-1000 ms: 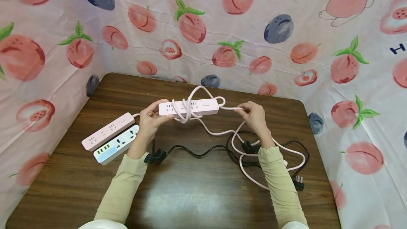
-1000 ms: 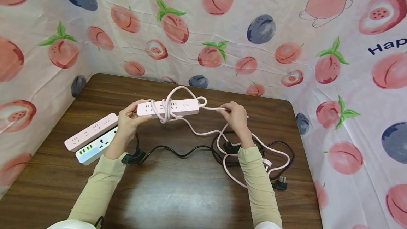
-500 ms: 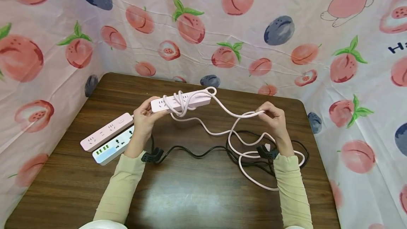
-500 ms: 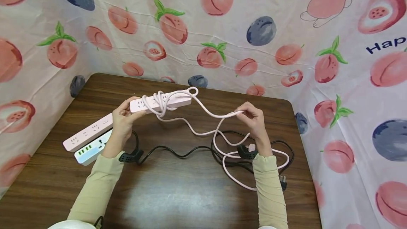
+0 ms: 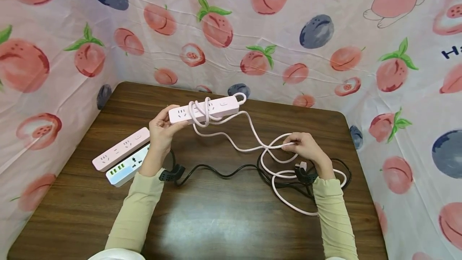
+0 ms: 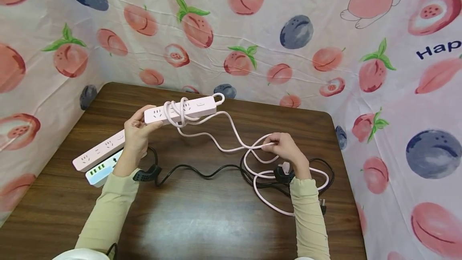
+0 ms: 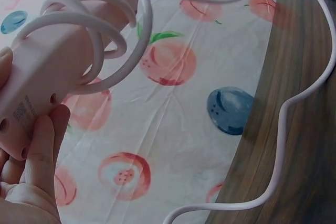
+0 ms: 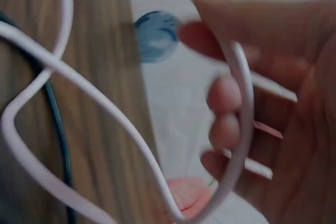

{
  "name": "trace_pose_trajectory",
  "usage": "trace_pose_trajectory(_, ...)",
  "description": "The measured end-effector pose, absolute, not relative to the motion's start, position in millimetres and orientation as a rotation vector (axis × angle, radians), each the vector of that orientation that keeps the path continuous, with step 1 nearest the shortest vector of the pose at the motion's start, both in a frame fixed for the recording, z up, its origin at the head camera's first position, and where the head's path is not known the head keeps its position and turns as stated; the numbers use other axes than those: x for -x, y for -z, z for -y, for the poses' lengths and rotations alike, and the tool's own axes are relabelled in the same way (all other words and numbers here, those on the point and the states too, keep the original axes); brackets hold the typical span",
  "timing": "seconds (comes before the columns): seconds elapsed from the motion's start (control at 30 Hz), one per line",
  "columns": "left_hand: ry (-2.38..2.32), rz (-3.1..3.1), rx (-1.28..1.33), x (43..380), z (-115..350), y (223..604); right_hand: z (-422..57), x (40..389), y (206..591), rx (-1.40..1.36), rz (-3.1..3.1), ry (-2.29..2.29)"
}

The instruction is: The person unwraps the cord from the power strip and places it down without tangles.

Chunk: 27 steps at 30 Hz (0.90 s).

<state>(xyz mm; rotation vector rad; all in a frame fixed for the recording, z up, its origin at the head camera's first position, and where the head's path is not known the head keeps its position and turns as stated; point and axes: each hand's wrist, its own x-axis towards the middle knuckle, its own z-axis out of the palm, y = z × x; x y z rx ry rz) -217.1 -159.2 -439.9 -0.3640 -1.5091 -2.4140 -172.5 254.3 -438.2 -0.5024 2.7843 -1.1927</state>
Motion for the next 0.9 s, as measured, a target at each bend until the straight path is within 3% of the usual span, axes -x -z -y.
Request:
trace_pose_trajectory(0.17, 2.444, 1.521, 0.410, 214.1, 160.2, 439.4, -250.9, 178.6, 454.3, 0.168, -3.176, 0.996)
trace_pose_trajectory(0.4, 2.461, 1.532, 0.482, 211.4, 161.8, 442.7, -249.2, 185.7, 464.9, -0.250, -3.553, 1.272)
trace_pose_trajectory(0.9, 2.496, 1.469, 0.453, 213.6, 163.1, 441.1, -256.0, 164.5, 477.9, -0.023, -2.953, 0.814)
